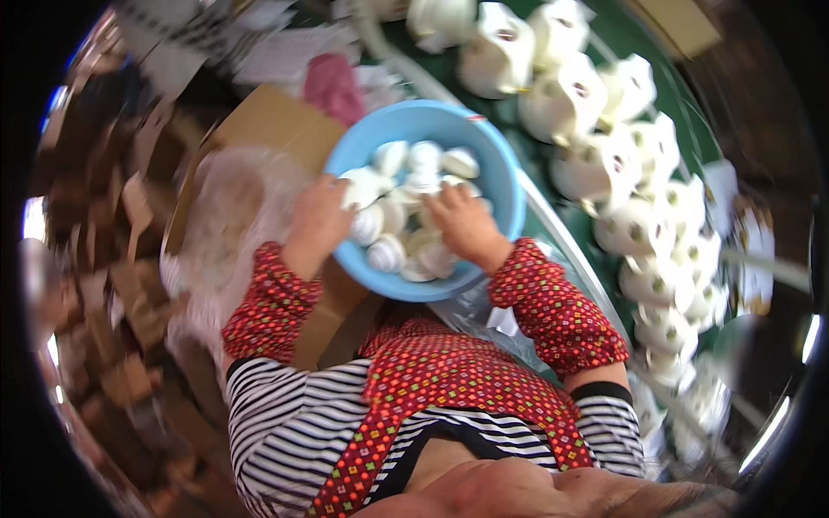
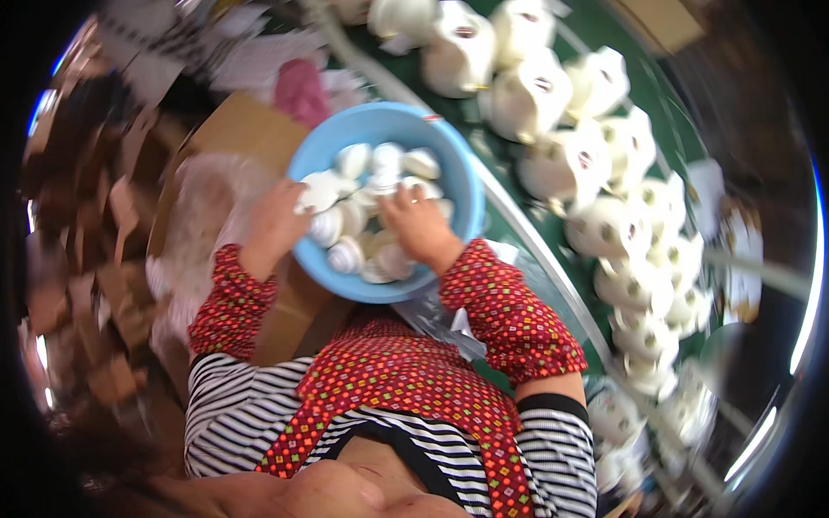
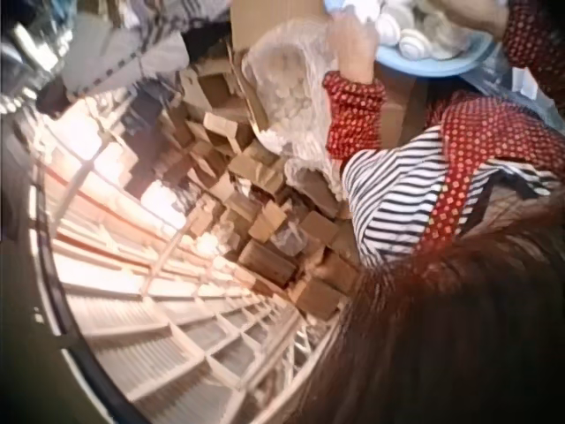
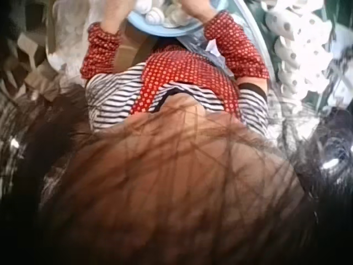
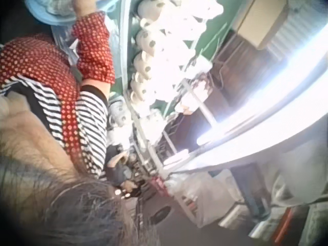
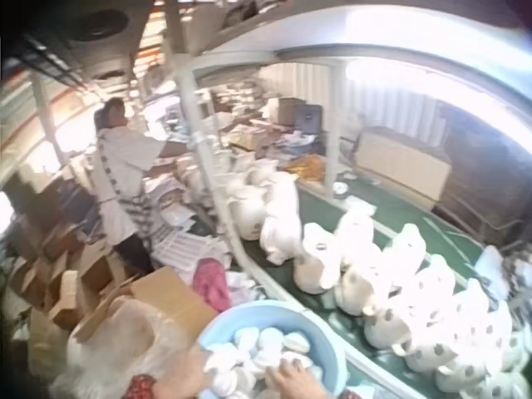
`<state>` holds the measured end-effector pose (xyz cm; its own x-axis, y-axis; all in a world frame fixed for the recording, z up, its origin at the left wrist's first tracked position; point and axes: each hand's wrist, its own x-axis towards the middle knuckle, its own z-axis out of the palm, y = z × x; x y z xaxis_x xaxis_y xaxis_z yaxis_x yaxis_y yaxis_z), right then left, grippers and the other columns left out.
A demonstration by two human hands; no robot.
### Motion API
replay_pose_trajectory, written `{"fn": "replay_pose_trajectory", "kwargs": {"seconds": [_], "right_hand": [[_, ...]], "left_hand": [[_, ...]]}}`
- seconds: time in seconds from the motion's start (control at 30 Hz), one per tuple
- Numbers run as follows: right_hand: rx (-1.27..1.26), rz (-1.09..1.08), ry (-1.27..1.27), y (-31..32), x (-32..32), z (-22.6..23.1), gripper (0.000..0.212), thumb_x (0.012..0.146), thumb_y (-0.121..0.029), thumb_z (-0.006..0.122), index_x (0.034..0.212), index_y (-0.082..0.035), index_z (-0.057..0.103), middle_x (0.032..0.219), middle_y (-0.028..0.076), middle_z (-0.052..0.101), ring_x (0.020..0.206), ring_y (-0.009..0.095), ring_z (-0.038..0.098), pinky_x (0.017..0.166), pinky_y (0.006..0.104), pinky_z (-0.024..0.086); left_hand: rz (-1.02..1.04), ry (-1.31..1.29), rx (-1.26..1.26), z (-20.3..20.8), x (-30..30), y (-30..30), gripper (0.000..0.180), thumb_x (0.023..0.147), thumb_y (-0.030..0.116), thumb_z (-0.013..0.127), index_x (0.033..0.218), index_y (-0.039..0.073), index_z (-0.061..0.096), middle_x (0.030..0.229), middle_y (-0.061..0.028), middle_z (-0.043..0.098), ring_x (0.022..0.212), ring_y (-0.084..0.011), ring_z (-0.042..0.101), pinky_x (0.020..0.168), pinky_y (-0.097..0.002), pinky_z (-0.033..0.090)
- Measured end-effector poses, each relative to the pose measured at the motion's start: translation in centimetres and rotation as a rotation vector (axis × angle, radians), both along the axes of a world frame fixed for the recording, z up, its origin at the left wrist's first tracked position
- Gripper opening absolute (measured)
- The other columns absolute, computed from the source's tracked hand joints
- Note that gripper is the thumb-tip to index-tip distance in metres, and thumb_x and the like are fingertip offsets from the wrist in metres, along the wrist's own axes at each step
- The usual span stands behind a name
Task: The person repeatedly picks up white ceramic pitchers from a green conveyor belt, places a small round white cap into the spout, and returns the pitcher to the belt. The person also handles a strip of small red stickers, peeling and applying them to the pitchers. The work area includes a blue basin of caps and stacks of finished pitchers.
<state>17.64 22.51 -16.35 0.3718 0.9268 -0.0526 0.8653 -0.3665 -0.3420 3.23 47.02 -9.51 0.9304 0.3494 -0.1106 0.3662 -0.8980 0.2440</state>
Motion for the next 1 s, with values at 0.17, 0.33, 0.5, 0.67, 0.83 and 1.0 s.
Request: {"fn": "replay_pose_trajectory", "kwargs": {"seconds": [0.17, 0.33, 0.5, 0.67, 0.83, 1.0], "right_hand": [[0.441, -0.206, 0.492, -7.5, 0.1, 7.8, 0.078, 0.081, -0.023, 0.08, 0.146, 0.002, 0.044, 0.13, 0.028, 0.055, 0.126, 0.045, 0.056, 0.108, 0.0475, 0.048], [0.511, -0.675, 0.596, -23.5, 4.0, 12.5, 0.081, 0.086, -0.036, 0.086, 0.148, 0.0, 0.047, 0.133, 0.024, 0.06, 0.12, 0.036, 0.063, 0.104, 0.0443, 0.051], [0.252, -1.126, 0.021, -43.9, 12.1, 11.5, 0.082, 0.099, -0.04, 0.068, 0.155, 0.009, 0.034, 0.144, 0.032, 0.051, 0.134, 0.043, 0.051, 0.116, 0.0444, 0.04], [0.015, -1.284, -0.131, -56.5, 20.1, 11.1, 0.089, 0.091, -0.044, 0.073, 0.158, 0.001, 0.036, 0.147, 0.033, 0.048, 0.137, 0.047, 0.049, 0.117, 0.0472, 0.04], [-0.142, -1.112, -0.018, -58.1, 25.0, 12.1, 0.094, 0.076, -0.033, 0.085, 0.155, -0.006, 0.043, 0.146, 0.03, 0.051, 0.133, 0.043, 0.056, 0.115, 0.046, 0.045], [-0.343, -0.942, 0.016, -57.4, 27.3, 13.8, 0.088, 0.069, -0.012, 0.088, 0.15, -0.017, 0.052, 0.158, 0.023, 0.047, 0.137, 0.04, 0.055, 0.118, 0.0437, 0.045]], "left_hand": [[-0.288, 0.472, 0.072, -3.0, 5.3, 2.2, 0.054, 0.085, 0.019, 0.069, 0.137, 0.009, 0.058, 0.11, -0.0215, 0.071, 0.099, -0.0437, 0.07, 0.087, -0.0536, 0.056], [-0.477, 0.737, 0.098, -7.7, 9.8, 3.1, 0.067, 0.058, 0.029, 0.094, 0.114, 0.003, 0.067, 0.107, -0.0232, 0.073, 0.104, -0.0411, 0.071, 0.09, -0.0499, 0.058], [-0.35, 0.721, 0.204, -7.7, 10.2, 0.7, 0.073, 0.054, 0.04, 0.099, 0.109, 0.001, 0.072, 0.108, -0.0214, 0.075, 0.104, -0.0386, 0.073, 0.089, -0.0473, 0.059], [-0.105, 0.708, 0.298, -9.0, 9.0, 0.8, 0.057, 0.065, 0.028, 0.092, 0.109, -0.002, 0.071, 0.11, -0.0243, 0.073, 0.103, -0.0413, 0.071, 0.09, -0.0481, 0.059], [0.028, 0.579, 0.299, -7.3, 8.4, -1.0, 0.059, 0.071, 0.026, 0.087, 0.117, -0.004, 0.065, 0.116, -0.0265, 0.07, 0.11, -0.0446, 0.068, 0.095, -0.0488, 0.056], [0.15, 0.279, 0.182, -4.6, 8.3, 0.6, 0.061, 0.082, 0.028, 0.082, 0.131, -0.004, 0.062, 0.127, -0.0269, 0.068, 0.118, -0.0414, 0.066, 0.101, -0.0447, 0.053]]}}
